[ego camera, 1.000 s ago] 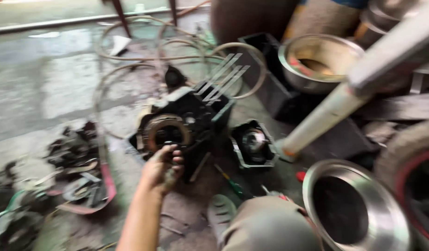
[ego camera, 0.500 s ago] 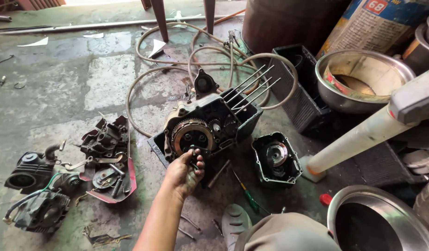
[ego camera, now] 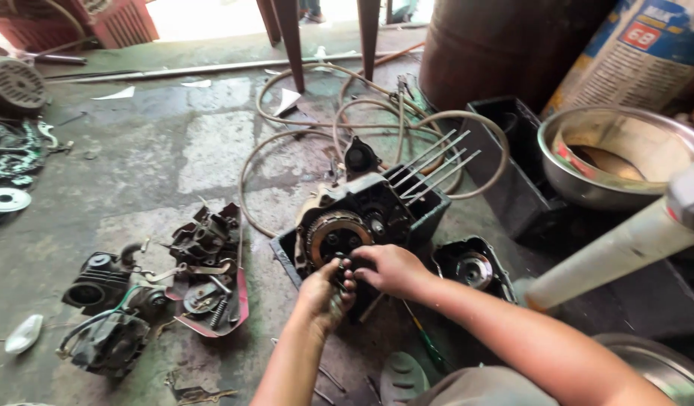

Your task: The recorder is disassembling a motorcycle engine, removing gears and clutch assembly components using an impact driver and hand tools.

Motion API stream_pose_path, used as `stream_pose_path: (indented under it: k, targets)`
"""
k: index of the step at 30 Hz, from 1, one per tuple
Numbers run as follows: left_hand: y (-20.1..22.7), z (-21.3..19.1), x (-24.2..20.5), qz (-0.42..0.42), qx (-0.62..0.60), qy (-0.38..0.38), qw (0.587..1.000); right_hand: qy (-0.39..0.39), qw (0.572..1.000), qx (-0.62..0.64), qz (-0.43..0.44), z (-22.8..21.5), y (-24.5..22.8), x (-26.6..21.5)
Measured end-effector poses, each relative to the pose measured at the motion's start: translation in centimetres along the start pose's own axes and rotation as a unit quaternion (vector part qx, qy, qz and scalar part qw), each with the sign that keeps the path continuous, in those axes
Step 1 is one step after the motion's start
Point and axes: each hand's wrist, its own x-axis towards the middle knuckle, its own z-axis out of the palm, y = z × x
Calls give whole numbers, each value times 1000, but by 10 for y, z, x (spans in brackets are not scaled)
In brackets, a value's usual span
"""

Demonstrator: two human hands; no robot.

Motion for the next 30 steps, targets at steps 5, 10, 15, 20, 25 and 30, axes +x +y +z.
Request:
stream_pose_path:
  k: [5, 10, 15, 20, 25, 30]
  targets:
    - [-18, 16, -25, 129, 324, 24, 937, -6, 949, 310, 62, 4, 36, -22]
    - [-42, 84, -78, 352, 689, 139, 618, -75, 935, 320, 134, -21, 55, -77]
    - [-85, 110, -66, 269, 757, 106, 586, -77, 919, 374, 100, -5, 114, -151]
    - [-125, 115, -42, 267, 690, 58, 671, -30, 801, 517, 300, 12, 147, -199]
    - [-172, 66, 57, 133, 544, 15, 829, 3, 810, 480, 337, 26, 192, -215]
    - [-208, 58, 136, -43, 273, -46, 960, 84, 832, 373, 402, 70, 274, -223]
